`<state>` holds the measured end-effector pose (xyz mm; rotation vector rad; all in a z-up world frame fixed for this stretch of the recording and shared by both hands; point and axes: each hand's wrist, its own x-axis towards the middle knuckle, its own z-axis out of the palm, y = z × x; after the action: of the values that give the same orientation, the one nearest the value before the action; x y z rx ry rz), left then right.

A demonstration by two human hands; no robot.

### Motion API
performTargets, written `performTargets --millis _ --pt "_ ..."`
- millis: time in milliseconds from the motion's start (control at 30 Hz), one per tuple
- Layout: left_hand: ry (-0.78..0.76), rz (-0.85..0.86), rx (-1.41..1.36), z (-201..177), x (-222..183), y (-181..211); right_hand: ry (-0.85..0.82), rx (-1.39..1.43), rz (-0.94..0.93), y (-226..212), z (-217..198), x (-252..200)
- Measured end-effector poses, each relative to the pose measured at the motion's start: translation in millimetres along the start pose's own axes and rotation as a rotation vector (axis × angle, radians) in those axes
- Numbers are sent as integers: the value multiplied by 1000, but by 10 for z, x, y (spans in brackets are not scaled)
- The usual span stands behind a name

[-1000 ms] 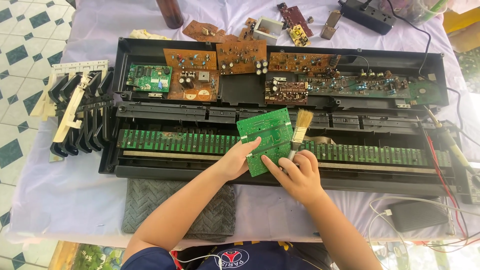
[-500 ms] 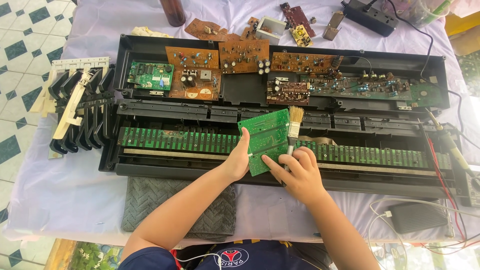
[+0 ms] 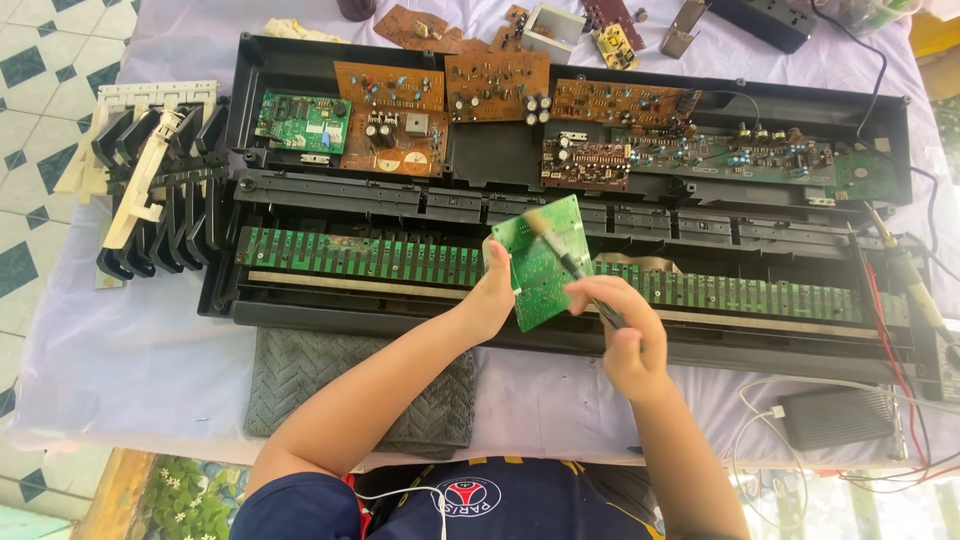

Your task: Cleaning a circuit board from a disassembled electronic keyboard using a small brush.

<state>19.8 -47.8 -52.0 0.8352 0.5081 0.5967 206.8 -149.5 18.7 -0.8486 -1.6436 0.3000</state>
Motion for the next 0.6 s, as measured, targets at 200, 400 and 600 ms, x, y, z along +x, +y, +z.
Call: performTargets --millis 200,400,600 --pt "45 55 246 -254 81 -371 193 530 229 50 -61 50" --pt "-165 350 960 -147 -17 -216 214 -300 118 -250 -242 224" --pt "-142 358 441 -10 -7 -168 -57 218 125 -469 -69 189"
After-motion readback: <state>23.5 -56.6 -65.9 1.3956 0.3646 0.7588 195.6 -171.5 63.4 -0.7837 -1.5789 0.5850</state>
